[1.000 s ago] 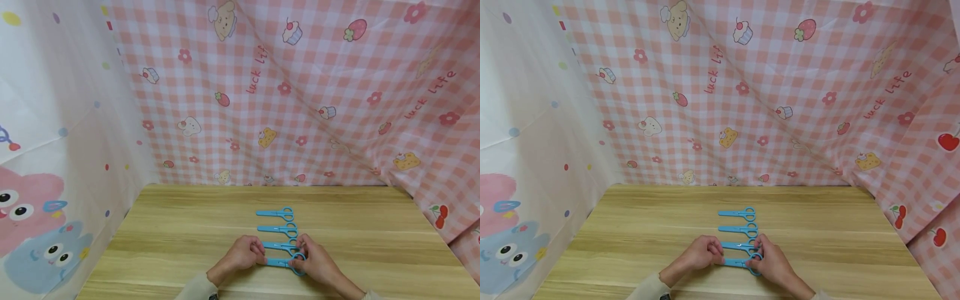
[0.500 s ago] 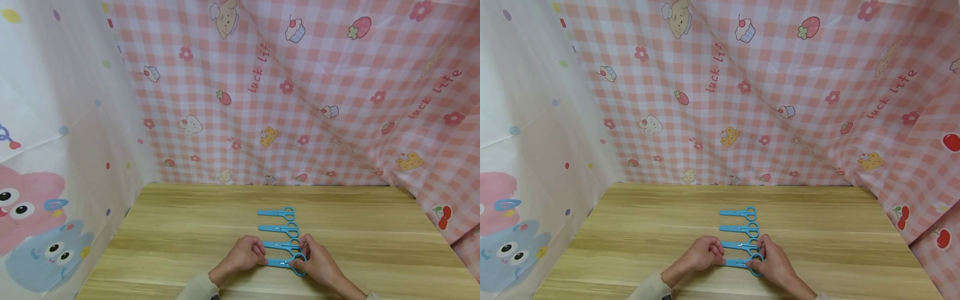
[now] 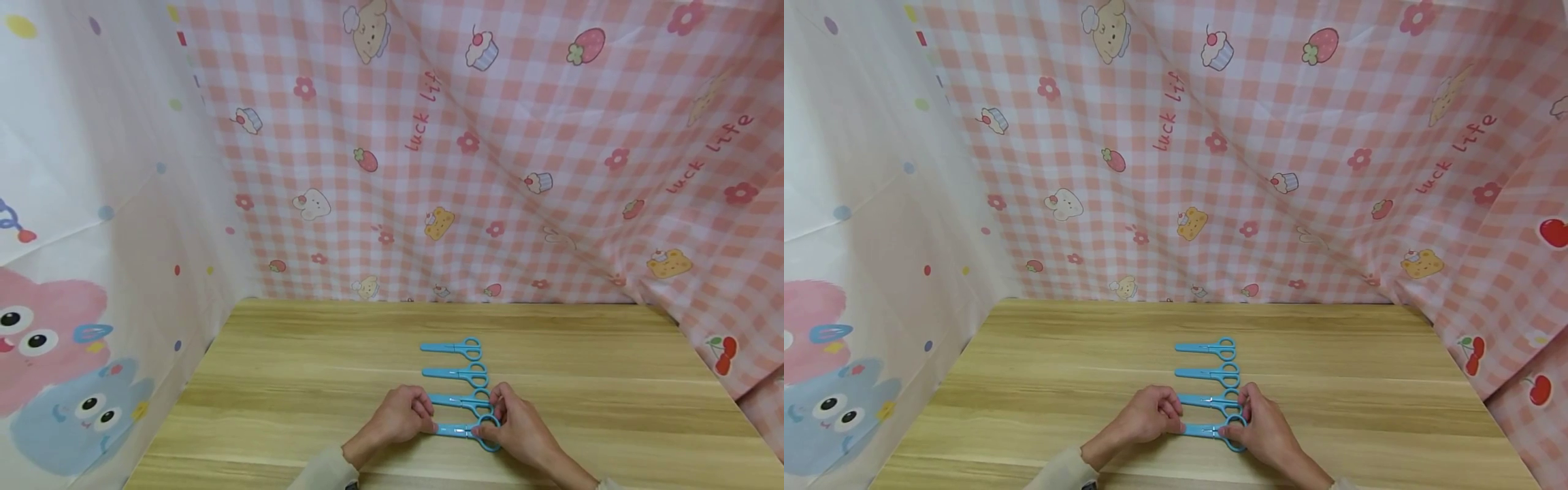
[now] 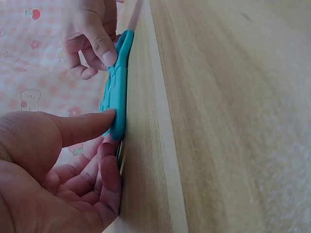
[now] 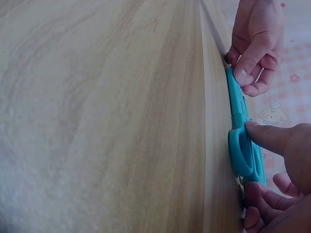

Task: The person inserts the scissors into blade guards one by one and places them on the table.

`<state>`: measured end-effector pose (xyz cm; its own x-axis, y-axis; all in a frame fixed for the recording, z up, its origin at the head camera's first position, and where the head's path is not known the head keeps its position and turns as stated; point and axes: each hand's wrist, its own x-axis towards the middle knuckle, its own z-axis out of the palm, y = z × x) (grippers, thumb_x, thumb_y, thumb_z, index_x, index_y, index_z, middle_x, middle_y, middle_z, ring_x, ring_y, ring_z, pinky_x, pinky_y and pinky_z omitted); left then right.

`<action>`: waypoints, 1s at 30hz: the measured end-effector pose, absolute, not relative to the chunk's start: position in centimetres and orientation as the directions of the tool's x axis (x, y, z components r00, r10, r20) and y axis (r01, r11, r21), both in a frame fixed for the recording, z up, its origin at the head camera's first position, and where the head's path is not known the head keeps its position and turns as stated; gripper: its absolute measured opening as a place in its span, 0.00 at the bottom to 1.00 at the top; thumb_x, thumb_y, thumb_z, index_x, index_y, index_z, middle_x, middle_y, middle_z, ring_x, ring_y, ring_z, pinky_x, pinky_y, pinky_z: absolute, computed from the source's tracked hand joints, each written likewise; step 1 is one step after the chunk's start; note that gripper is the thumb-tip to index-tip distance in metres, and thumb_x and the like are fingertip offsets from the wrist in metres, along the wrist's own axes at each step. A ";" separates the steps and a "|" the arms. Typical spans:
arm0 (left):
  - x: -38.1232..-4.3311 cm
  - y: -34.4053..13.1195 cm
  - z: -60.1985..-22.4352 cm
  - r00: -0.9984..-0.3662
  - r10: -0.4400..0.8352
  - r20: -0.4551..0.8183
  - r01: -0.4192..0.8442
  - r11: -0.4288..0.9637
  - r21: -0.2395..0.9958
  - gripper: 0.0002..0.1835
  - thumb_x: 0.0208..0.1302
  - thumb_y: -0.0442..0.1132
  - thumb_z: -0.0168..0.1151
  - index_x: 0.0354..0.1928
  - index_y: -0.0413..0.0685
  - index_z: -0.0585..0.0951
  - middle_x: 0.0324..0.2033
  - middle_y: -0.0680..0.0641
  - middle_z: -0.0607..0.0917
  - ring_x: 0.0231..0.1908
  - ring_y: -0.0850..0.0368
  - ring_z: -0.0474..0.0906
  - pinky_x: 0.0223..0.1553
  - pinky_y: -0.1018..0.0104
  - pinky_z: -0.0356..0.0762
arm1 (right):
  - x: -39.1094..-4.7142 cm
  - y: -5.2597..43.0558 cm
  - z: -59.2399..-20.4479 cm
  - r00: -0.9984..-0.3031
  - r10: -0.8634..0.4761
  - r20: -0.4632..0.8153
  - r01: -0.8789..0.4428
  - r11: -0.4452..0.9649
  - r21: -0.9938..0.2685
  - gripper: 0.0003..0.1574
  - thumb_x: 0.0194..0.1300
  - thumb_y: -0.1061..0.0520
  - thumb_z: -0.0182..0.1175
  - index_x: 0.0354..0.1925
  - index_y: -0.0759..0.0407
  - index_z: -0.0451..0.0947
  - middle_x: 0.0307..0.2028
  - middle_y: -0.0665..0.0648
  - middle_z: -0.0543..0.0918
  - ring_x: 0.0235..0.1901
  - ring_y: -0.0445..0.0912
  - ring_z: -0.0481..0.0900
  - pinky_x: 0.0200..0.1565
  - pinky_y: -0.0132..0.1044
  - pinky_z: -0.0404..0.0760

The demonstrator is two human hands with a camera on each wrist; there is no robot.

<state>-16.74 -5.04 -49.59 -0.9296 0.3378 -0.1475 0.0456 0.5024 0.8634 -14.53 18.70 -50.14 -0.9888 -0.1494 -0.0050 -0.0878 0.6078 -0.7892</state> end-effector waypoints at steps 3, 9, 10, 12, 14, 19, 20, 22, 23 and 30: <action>-16.7 -5.1 -49.6 -0.929 0.339 -0.146 0.048 0.503 0.863 0.12 0.47 0.28 0.77 0.29 0.42 0.80 0.19 0.53 0.82 0.23 0.62 0.75 0.27 0.70 0.70 | -14.6 18.7 -50.2 -0.989 -0.151 -0.002 -0.091 0.609 -0.788 0.33 0.44 0.55 0.81 0.40 0.58 0.68 0.26 0.51 0.72 0.24 0.39 0.67 0.26 0.29 0.67; -16.9 -5.1 -49.5 -0.929 0.339 -0.148 0.050 0.511 0.858 0.12 0.47 0.28 0.77 0.29 0.43 0.80 0.19 0.53 0.81 0.23 0.61 0.74 0.27 0.70 0.69 | -14.8 18.7 -50.4 -0.987 -0.161 0.004 -0.103 0.610 -0.786 0.33 0.44 0.55 0.81 0.40 0.58 0.68 0.27 0.51 0.72 0.24 0.38 0.67 0.26 0.29 0.67; -16.9 -5.1 -49.5 -0.929 0.338 -0.150 0.047 0.512 0.858 0.12 0.47 0.28 0.77 0.29 0.43 0.80 0.19 0.53 0.81 0.23 0.61 0.74 0.27 0.70 0.69 | -14.8 18.7 -50.4 -0.986 -0.164 0.005 -0.106 0.609 -0.786 0.33 0.44 0.55 0.81 0.40 0.57 0.68 0.27 0.51 0.72 0.24 0.38 0.67 0.26 0.29 0.67; -16.9 -5.2 -49.5 -0.929 0.335 -0.157 0.040 0.512 0.858 0.12 0.47 0.28 0.77 0.29 0.43 0.80 0.20 0.53 0.81 0.23 0.60 0.74 0.27 0.70 0.69 | -14.8 18.7 -50.4 -0.985 -0.174 0.009 -0.113 0.603 -0.789 0.33 0.44 0.55 0.81 0.40 0.58 0.68 0.27 0.51 0.72 0.24 0.38 0.67 0.26 0.29 0.67; -16.9 -5.2 -49.6 -0.928 0.332 -0.167 0.029 0.514 0.858 0.12 0.47 0.28 0.77 0.29 0.43 0.80 0.20 0.53 0.81 0.23 0.60 0.74 0.27 0.70 0.69 | -14.8 18.7 -50.4 -0.983 -0.184 0.012 -0.122 0.602 -0.789 0.33 0.44 0.55 0.81 0.40 0.58 0.68 0.26 0.51 0.72 0.24 0.38 0.67 0.26 0.29 0.67; -16.9 -5.1 -49.6 -0.929 0.329 -0.170 0.025 0.513 0.858 0.12 0.47 0.28 0.77 0.29 0.43 0.80 0.20 0.52 0.81 0.23 0.60 0.74 0.27 0.70 0.69 | -14.9 18.9 -50.4 -0.980 -0.197 0.008 -0.127 0.602 -0.789 0.32 0.45 0.55 0.80 0.40 0.57 0.68 0.27 0.51 0.72 0.24 0.38 0.67 0.26 0.29 0.67; -16.9 -5.1 -49.5 -0.929 0.330 -0.166 0.028 0.511 0.859 0.12 0.48 0.28 0.77 0.29 0.43 0.80 0.20 0.52 0.81 0.23 0.60 0.74 0.27 0.70 0.69 | -14.9 18.9 -50.4 -0.980 -0.197 0.007 -0.126 0.601 -0.789 0.32 0.45 0.55 0.80 0.40 0.57 0.68 0.27 0.51 0.72 0.24 0.38 0.67 0.26 0.29 0.67; -16.9 -5.1 -49.5 -0.929 0.335 -0.157 0.036 0.504 0.863 0.11 0.49 0.28 0.76 0.29 0.43 0.80 0.20 0.52 0.81 0.23 0.60 0.74 0.27 0.70 0.69 | -15.0 19.0 -50.4 -0.980 -0.200 0.008 -0.129 0.600 -0.790 0.32 0.45 0.55 0.80 0.40 0.57 0.68 0.27 0.51 0.73 0.24 0.38 0.68 0.26 0.29 0.67; -16.9 -5.1 -49.5 -0.928 0.341 -0.152 0.042 0.501 0.865 0.10 0.50 0.29 0.75 0.29 0.43 0.80 0.21 0.52 0.82 0.24 0.60 0.74 0.27 0.70 0.69 | -15.0 19.0 -50.4 -0.979 -0.203 0.010 -0.132 0.599 -0.790 0.32 0.46 0.54 0.80 0.40 0.57 0.68 0.27 0.51 0.73 0.24 0.38 0.68 0.26 0.29 0.67; -17.2 -6.3 -49.6 -0.919 0.385 -0.089 0.124 0.496 0.859 0.02 0.63 0.37 0.67 0.33 0.48 0.84 0.26 0.55 0.83 0.27 0.64 0.75 0.31 0.70 0.73 | -15.3 19.6 -49.9 -0.980 -0.199 -0.003 -0.114 0.576 -0.809 0.24 0.55 0.54 0.75 0.40 0.58 0.70 0.28 0.51 0.73 0.24 0.39 0.69 0.26 0.29 0.69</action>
<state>-17.22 -6.26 -49.57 -0.9186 0.3850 -0.0893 0.1243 0.4960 0.8594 -15.34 19.56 -49.94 -0.9801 -0.1986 -0.0031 -0.1142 0.5762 -0.8093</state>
